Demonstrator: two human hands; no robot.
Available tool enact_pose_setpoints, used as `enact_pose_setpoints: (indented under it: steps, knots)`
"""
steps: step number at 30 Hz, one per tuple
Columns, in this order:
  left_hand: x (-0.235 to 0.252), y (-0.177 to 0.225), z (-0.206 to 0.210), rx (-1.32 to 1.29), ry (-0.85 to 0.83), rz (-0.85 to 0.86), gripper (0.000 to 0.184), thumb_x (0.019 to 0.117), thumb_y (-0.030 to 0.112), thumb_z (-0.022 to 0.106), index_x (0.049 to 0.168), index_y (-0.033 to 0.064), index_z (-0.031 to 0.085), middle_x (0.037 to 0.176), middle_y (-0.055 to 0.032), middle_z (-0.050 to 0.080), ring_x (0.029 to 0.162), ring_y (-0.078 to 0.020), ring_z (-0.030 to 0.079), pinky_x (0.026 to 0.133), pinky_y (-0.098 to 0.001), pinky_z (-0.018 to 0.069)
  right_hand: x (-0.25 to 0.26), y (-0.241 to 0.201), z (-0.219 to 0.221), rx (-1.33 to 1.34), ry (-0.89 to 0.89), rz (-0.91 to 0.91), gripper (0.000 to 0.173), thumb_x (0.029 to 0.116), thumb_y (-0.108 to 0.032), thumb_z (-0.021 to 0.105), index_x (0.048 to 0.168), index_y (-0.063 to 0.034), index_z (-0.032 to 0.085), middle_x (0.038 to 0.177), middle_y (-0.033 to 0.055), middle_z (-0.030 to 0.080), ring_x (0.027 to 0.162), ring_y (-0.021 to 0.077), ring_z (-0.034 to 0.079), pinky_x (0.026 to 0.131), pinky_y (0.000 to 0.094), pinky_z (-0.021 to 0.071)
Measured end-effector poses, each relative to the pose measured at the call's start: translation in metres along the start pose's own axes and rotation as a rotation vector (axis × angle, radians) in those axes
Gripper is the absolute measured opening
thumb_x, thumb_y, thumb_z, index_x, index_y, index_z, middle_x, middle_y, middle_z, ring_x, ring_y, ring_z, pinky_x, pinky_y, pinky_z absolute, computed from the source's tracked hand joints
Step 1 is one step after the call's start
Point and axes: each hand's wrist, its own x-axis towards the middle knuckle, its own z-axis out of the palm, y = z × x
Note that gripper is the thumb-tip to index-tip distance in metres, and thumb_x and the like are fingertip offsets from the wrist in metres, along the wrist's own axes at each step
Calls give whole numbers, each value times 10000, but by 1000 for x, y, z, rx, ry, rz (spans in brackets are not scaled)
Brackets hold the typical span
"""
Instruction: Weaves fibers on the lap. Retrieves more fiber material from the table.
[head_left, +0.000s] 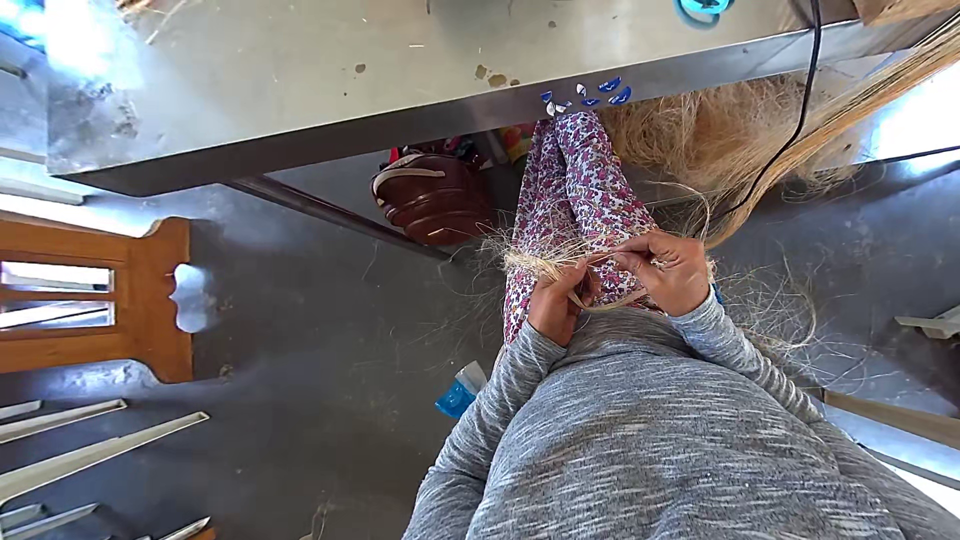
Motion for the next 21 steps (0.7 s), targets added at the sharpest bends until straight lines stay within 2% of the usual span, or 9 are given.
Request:
enact_pose_setpoints:
  steps: [3,6,10,12,14,16,18,20,21]
  knots:
    - [0,1,1,-14,7,-5,322,1050,102,403,1003,37,714,717,-11,685,511,-15,547,497,-156,474,0,1,3,153,38,75,147,881,19,702,1019,68,702,847,56,746,713,29,697,691,209,604]
    - [1,1,0,-40,3,-30,348,1063,111,379,996,19,709,671,-7,655,489,-18,526,485,-161,464,1,12,3,242,-15,-35,130,850,90,600,890,51,718,843,46,728,756,24,667,732,204,578]
    - [3,0,-3,-64,-16,-40,369,1066,154,371,1031,14,711,646,15,625,481,-13,505,486,-158,454,-1,10,1,-17,-132,-109,246,857,35,523,890,27,767,865,110,702,768,107,647,707,251,557]
    - [3,0,-4,-72,-15,-47,367,1070,163,361,1010,29,697,646,22,613,487,-15,508,493,-158,458,-2,7,0,-101,-188,-99,220,874,-84,586,939,12,773,908,116,691,798,149,652,716,304,568]
    - [3,0,-3,-84,-8,-52,359,1067,159,366,982,39,693,647,21,613,492,-17,513,496,-158,461,-2,6,2,-140,-195,-104,213,871,-213,724,935,-19,788,904,104,682,814,159,647,727,315,565]
    - [4,0,-4,-74,-20,-48,357,1066,161,369,993,41,697,640,29,609,488,-13,510,495,-157,459,-1,7,4,-146,-181,-125,165,842,-189,787,899,-35,802,891,110,682,813,167,645,737,311,561]
    - [5,-1,-7,-70,-41,-49,380,1068,169,352,1122,20,697,641,38,602,492,-11,508,497,-159,459,0,7,3,-101,-183,-117,82,840,-109,775,868,-37,802,889,113,673,828,152,637,759,285,549]
    - [7,1,-8,-75,-46,-69,396,1074,190,331,1190,51,683,635,63,585,497,0,506,504,-149,461,1,5,0,-15,-198,-96,70,841,-98,781,854,-31,798,947,118,673,890,128,638,817,247,549]
    - [8,2,-8,-94,-39,-81,395,1085,209,319,1169,74,681,618,79,559,491,5,491,503,-145,451,0,5,-4,31,-212,-89,78,841,-103,789,852,-27,795,990,126,674,931,126,642,850,242,553]
